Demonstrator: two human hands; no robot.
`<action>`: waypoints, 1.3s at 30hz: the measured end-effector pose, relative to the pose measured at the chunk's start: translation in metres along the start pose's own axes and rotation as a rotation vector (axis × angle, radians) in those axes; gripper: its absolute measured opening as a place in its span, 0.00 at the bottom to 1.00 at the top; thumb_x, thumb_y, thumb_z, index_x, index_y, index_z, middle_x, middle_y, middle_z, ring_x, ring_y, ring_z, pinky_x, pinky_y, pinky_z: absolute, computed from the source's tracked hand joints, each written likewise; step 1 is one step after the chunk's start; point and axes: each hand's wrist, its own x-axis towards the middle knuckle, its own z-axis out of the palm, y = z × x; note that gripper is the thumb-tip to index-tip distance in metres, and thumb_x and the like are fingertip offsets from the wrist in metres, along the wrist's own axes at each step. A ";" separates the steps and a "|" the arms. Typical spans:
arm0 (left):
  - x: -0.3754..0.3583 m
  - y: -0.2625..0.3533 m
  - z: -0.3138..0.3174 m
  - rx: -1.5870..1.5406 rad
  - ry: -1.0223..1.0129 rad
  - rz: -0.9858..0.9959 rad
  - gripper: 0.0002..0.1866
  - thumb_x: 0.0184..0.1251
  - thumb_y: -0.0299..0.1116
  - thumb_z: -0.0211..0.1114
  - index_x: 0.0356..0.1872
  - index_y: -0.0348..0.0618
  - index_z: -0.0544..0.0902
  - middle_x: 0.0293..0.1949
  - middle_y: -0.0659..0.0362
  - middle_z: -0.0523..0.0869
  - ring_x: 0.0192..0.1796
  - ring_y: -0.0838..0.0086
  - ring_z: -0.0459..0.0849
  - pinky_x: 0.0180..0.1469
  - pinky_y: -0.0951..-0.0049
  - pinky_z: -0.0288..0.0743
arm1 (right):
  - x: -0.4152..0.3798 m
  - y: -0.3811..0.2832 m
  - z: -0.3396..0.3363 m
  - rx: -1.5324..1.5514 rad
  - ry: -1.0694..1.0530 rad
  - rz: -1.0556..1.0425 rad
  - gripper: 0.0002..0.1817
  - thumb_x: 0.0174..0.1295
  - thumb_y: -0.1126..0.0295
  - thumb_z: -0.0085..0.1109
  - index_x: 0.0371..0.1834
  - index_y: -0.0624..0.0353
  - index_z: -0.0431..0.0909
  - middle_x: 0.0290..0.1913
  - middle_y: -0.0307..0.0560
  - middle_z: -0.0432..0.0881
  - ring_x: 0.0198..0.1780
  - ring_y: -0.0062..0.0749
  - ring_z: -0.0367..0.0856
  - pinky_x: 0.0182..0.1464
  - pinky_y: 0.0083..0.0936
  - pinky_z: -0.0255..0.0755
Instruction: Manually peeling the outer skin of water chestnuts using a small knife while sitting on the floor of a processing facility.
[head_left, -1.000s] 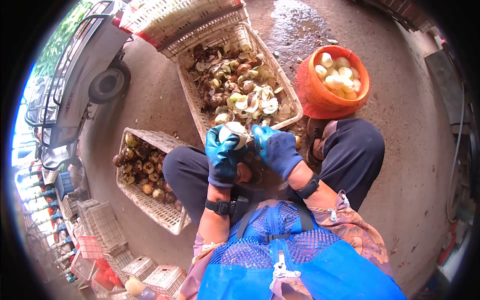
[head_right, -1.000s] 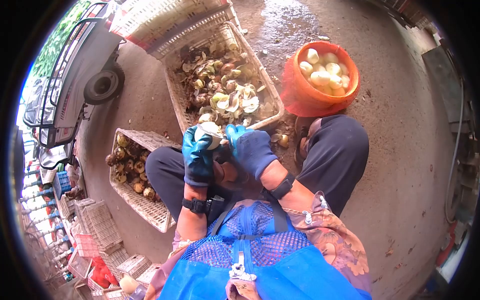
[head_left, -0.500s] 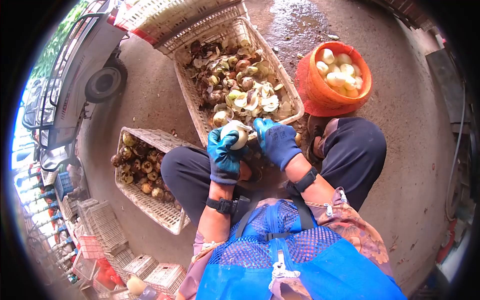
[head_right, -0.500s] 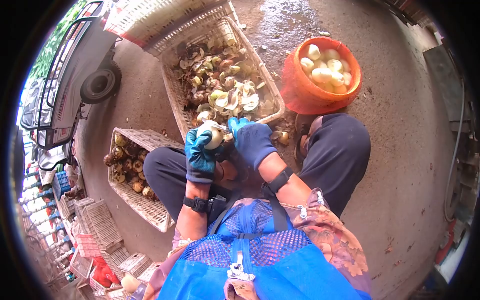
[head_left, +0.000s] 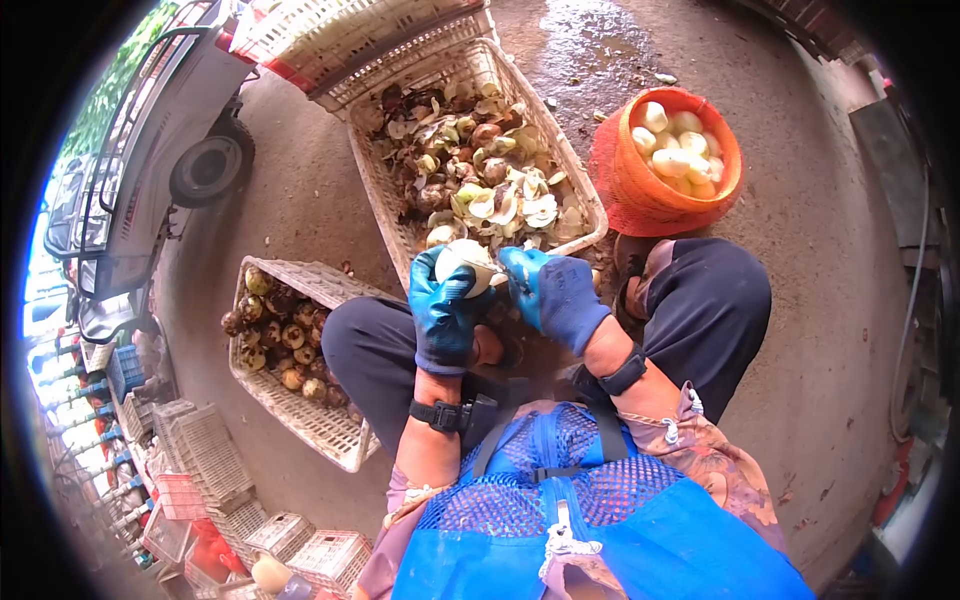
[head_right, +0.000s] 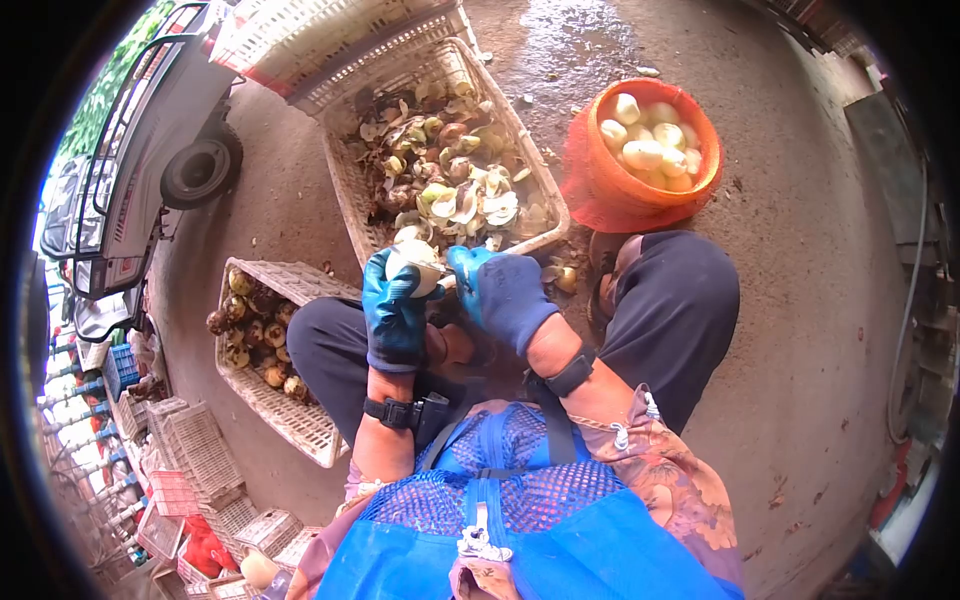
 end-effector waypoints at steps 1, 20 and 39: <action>0.000 0.000 0.001 0.037 -0.006 0.023 0.24 0.55 0.22 0.66 0.54 0.44 0.72 0.48 0.56 0.80 0.47 0.65 0.83 0.43 0.62 0.86 | 0.001 -0.002 0.002 -0.050 -0.072 0.067 0.16 0.60 0.66 0.57 0.52 0.51 0.77 0.39 0.50 0.84 0.37 0.48 0.85 0.34 0.40 0.78; 0.004 -0.018 -0.025 -0.506 -0.071 -0.104 0.25 0.69 0.31 0.60 0.66 0.42 0.70 0.65 0.49 0.75 0.65 0.55 0.75 0.68 0.45 0.69 | -0.003 0.010 0.016 0.658 0.076 0.287 0.14 0.62 0.69 0.59 0.51 0.57 0.81 0.37 0.57 0.85 0.33 0.51 0.85 0.34 0.34 0.78; 0.002 -0.020 -0.027 -0.440 0.018 -0.268 0.18 0.68 0.38 0.63 0.56 0.46 0.77 0.51 0.53 0.83 0.51 0.57 0.84 0.47 0.57 0.84 | 0.005 0.015 0.022 -0.131 -0.234 0.350 0.15 0.63 0.65 0.54 0.52 0.55 0.77 0.37 0.54 0.85 0.39 0.51 0.85 0.37 0.43 0.78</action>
